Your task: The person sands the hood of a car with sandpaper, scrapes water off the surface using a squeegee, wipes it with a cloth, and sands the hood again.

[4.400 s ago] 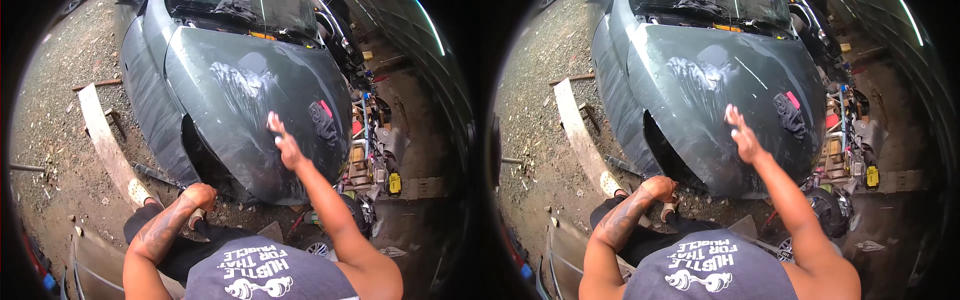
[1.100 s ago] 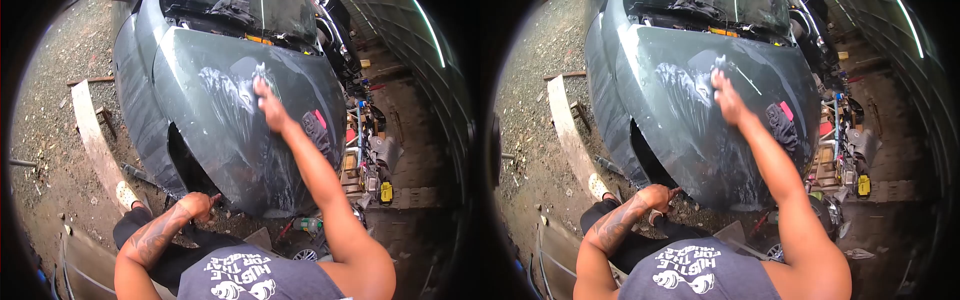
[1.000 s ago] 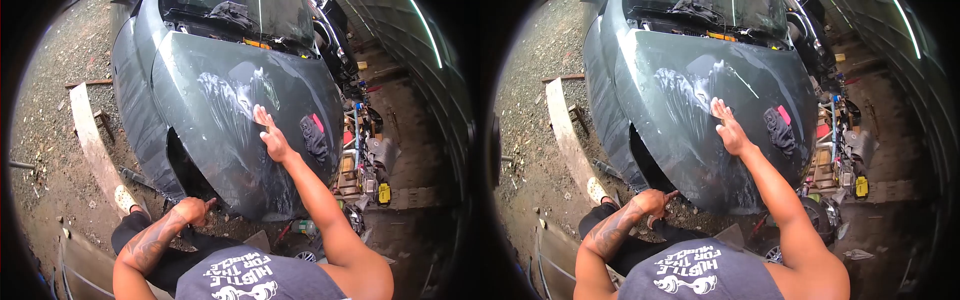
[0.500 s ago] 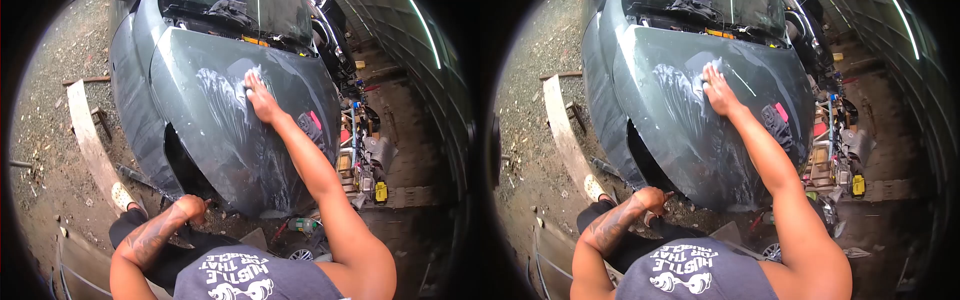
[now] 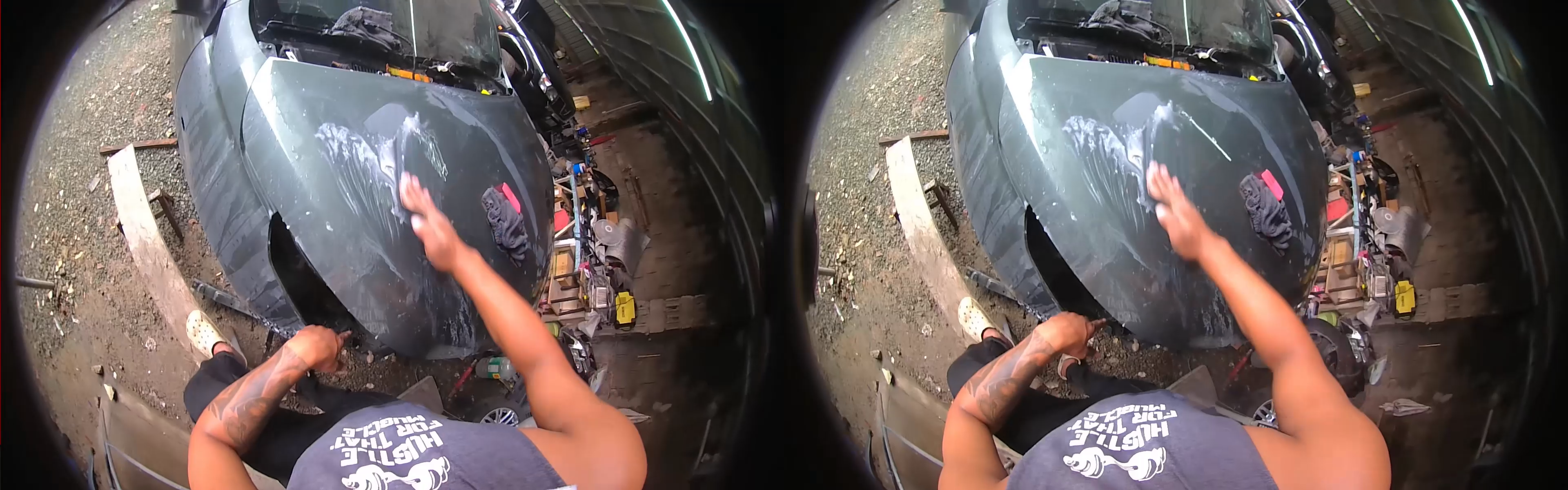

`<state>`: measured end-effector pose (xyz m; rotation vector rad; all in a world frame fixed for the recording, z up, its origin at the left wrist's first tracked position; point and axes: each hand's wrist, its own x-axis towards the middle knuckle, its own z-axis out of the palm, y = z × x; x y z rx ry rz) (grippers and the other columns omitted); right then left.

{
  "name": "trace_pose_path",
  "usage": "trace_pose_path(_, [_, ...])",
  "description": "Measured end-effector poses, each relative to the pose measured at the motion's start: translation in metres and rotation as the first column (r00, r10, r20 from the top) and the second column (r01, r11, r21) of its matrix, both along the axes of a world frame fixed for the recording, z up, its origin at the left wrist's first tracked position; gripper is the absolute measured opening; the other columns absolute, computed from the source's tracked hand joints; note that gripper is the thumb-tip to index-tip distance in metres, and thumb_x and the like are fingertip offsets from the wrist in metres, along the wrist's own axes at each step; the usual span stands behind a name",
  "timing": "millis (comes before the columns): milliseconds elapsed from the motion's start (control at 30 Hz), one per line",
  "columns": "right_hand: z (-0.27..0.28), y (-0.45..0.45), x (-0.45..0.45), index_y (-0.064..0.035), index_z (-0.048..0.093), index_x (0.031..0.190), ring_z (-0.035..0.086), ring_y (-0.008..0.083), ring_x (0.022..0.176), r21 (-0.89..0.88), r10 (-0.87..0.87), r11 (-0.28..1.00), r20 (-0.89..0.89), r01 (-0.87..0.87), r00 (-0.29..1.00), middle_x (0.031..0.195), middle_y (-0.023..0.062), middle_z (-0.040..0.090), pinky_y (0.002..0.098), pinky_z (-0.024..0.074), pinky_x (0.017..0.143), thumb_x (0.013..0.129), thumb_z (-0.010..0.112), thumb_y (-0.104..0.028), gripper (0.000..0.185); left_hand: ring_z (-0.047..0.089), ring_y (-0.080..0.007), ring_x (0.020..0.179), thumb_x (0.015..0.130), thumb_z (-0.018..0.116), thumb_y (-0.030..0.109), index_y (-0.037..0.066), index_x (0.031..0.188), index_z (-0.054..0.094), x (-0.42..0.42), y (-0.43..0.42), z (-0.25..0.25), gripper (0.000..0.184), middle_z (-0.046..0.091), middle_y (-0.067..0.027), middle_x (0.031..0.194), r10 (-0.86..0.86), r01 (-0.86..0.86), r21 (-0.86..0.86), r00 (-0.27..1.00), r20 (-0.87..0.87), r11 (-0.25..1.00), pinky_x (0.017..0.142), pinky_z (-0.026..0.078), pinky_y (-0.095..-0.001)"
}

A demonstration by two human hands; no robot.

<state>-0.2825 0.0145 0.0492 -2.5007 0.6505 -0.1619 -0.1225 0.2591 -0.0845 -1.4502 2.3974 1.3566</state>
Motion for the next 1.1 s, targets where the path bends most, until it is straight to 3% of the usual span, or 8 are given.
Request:
trace_pose_path(467, [-0.009,-0.01,-0.011,-0.0012,0.027,0.154,0.013,0.034,0.151,-0.05,0.046,0.998,0.039,-0.044,0.998,0.162,0.0167,0.019,0.0437,0.0048,0.122,0.094,0.031,-0.017,0.061,0.068,-0.0369,0.095,0.078,0.072,0.05,0.005,0.123,0.063,0.013,0.004,0.002,0.064,0.072,-0.0182,0.097,-0.024,0.025,0.024,0.999,-0.03,0.999,0.08,0.055,-0.0435])
trace_pose_path(567, [-0.045,-0.107,0.027,0.0031,0.048,0.136,0.039,0.0433,0.137,-0.478,0.124,0.878,0.162,-0.032,0.979,0.145,0.0259,0.045,0.0478,0.0318,0.114,0.098,0.035,-0.016,0.044,0.066,-0.029,0.101,0.086,0.073,0.041,0.003,0.138,0.05,0.014,-0.012,0.024,0.068,0.071,-0.0154,0.106,-0.068,0.274,0.416,0.893,-0.445,0.867,0.089,0.051,-0.036])
trace_pose_path(600, [-0.008,-0.086,0.051,0.0042,0.055,0.124,0.051,0.0468,0.123,-0.099,-0.232,0.966,0.068,0.238,0.97,0.132,0.0273,0.055,0.0471,0.0398,0.108,0.096,0.038,-0.011,0.035,0.064,-0.0225,0.103,0.088,0.073,0.033,0.001,0.142,0.046,0.022,-0.011,0.033,0.068,0.068,-0.0112,0.114,0.186,0.351,0.58,0.719,-0.67,0.735,0.091,0.05,-0.0347])
trace_pose_path(667, [-0.03,-0.061,0.041,0.0049,0.058,0.128,0.05,0.0342,0.131,-0.277,-0.113,0.952,0.071,0.129,0.991,0.132,0.0234,0.059,0.0403,0.0338,0.113,0.099,0.027,-0.019,0.048,0.063,-0.021,0.104,0.09,0.072,0.032,0.002,0.143,0.044,0.038,-0.007,0.064,0.067,0.065,-0.0098,0.116,0.322,0.157,0.443,0.484,-0.814,0.883,0.09,0.051,-0.0345])
trace_pose_path(733, [0.0,0.026,0.037,0.0052,0.06,0.126,0.053,0.0287,0.129,0.105,0.008,0.991,0.545,-0.078,0.838,0.13,0.0203,0.061,0.038,0.0339,0.113,0.097,0.031,-0.023,0.05,0.061,-0.0215,0.11,0.093,0.067,0.034,0.005,0.148,0.036,0.052,0.007,0.08,0.07,0.061,-0.0126,0.122,0.522,-0.148,0.502,0.186,-0.832,0.852,0.091,0.049,-0.0337])
trace_pose_path(867, [0.03,0.139,0.021,0.0051,0.062,0.122,0.061,0.0282,0.119,0.76,-0.268,0.553,0.55,-0.342,0.791,0.119,0.0209,0.067,0.0346,0.044,0.104,0.094,0.04,-0.027,0.048,0.058,-0.0211,0.115,0.091,0.069,0.041,0.009,0.151,0.028,0.021,0.018,0.109,0.08,0.047,-0.0143,0.142,0.573,-0.735,0.454,-0.11,-0.812,0.503,0.093,0.049,-0.0343])
trace_pose_path(1000, [0.031,0.142,0.001,0.0019,0.064,0.123,0.061,0.0276,0.118,0.756,-0.157,0.624,0.367,-0.196,0.917,0.122,0.0205,0.067,0.035,0.0439,0.105,0.094,0.046,-0.032,0.048,0.063,-0.0098,0.083,0.097,0.064,0.017,0.003,0.106,0.059,-0.009,0.017,0.121,0.018,0.067,-0.0038,0.095,0.603,-0.825,0.445,-0.167,-0.78,0.348,0.074,0.056,-0.0257])
trace_pose_path(1100, [0.05,0.084,-0.025,-0.0062,0.069,0.116,0.065,0.0251,0.106,0.224,-0.044,0.972,0.472,-0.072,0.88,0.112,0.0119,0.07,0.0347,0.0467,0.1,0.091,0.064,-0.031,0.035,0.055,-0.0027,0.064,0.097,0.066,0.021,0.007,0.095,0.058,-0.026,0.029,0.1,0.016,0.062,0.0039,0.079,0.636,-0.839,0.468,-0.204,-0.744,0.278,0.051,0.044,-0.0201])
